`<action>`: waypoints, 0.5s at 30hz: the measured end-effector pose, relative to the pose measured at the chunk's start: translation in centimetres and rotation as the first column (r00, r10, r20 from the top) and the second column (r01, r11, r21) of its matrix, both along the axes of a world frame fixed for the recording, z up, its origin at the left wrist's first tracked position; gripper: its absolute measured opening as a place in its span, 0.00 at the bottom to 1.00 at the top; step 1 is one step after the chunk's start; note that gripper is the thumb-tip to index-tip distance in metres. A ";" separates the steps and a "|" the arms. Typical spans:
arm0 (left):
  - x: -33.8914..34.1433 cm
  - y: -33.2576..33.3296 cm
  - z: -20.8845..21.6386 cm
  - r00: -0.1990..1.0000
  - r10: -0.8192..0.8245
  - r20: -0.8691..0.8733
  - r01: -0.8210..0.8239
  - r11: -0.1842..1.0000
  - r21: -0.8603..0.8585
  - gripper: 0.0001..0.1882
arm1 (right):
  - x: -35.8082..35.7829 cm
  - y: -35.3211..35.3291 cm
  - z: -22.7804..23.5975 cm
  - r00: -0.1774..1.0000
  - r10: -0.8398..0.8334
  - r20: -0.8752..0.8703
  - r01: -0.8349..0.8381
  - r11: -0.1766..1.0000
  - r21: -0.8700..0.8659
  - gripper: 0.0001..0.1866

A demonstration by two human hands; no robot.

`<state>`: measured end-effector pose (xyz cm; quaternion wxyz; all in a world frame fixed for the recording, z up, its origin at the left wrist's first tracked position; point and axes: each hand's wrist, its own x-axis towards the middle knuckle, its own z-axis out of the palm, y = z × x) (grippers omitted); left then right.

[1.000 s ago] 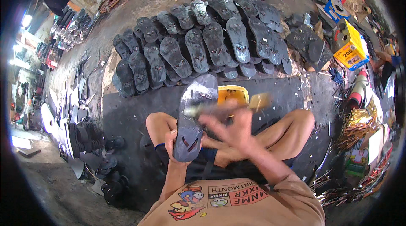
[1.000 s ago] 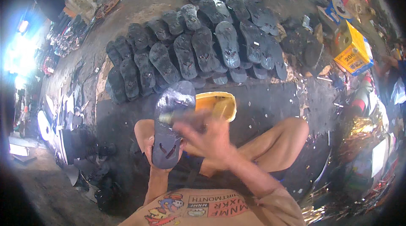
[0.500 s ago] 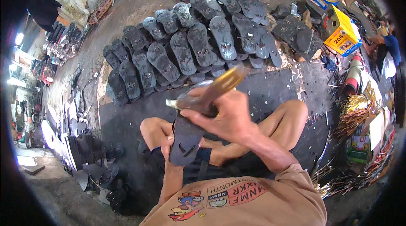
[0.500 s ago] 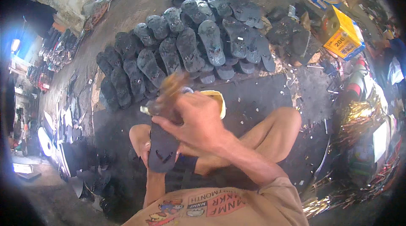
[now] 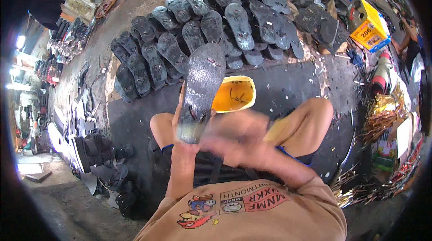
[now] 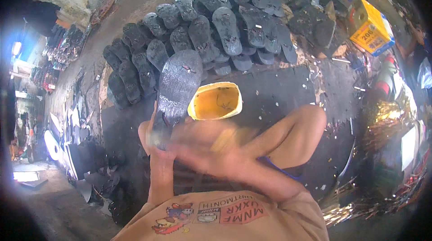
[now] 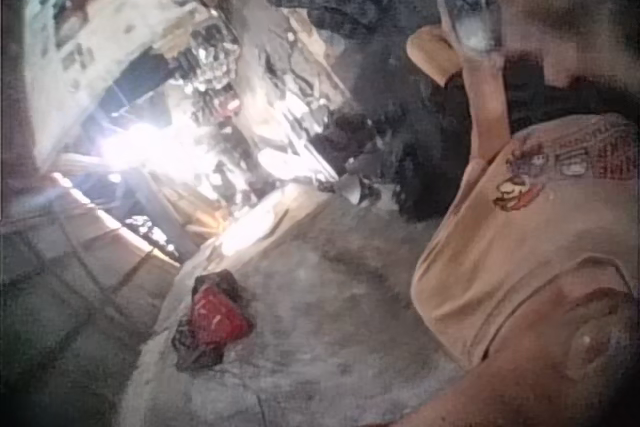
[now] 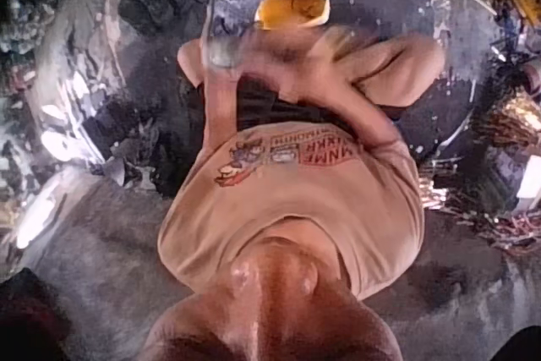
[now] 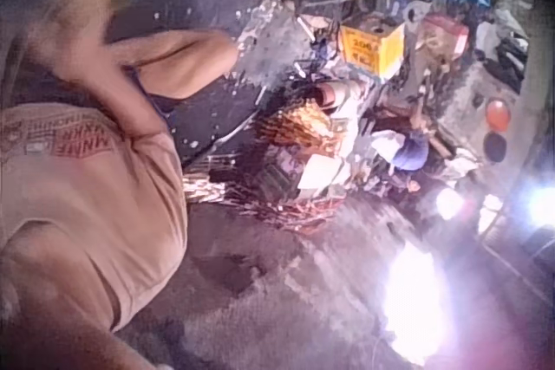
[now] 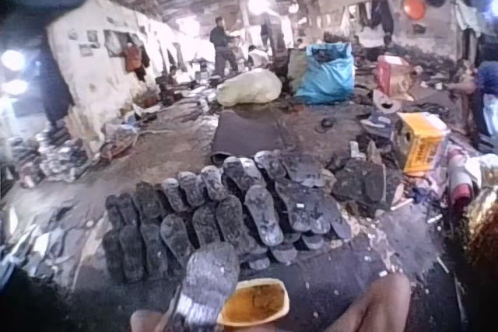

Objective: The person sits on the floor and repeatedly picks up black slipper soles, dips a brush into a yellow container, and applies a coating to each sole. The person places each coated sole back into a pile and continues the process with additional soles.

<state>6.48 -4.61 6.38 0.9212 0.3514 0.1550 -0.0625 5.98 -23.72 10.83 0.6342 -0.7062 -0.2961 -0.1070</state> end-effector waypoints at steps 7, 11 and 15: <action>1.7 -0.6 1.1 0.991 0.030 0.128 -0.048 0.990 0.134 0.29 | -3.0 3.8 -0.3 1.000 -0.008 0.003 0.008 0.986 0.165 0.07; 0.9 -0.6 -0.5 0.957 -0.022 0.289 -0.092 0.922 0.376 0.29 | 0.3 2.4 0.4 0.826 0.011 -0.564 0.150 0.960 0.238 0.09; 1.6 -1.1 0.1 0.986 0.119 0.116 -0.112 0.991 -0.070 0.26 | -1.3 2.0 -2.3 0.965 -0.263 0.024 0.263 0.965 0.003 0.11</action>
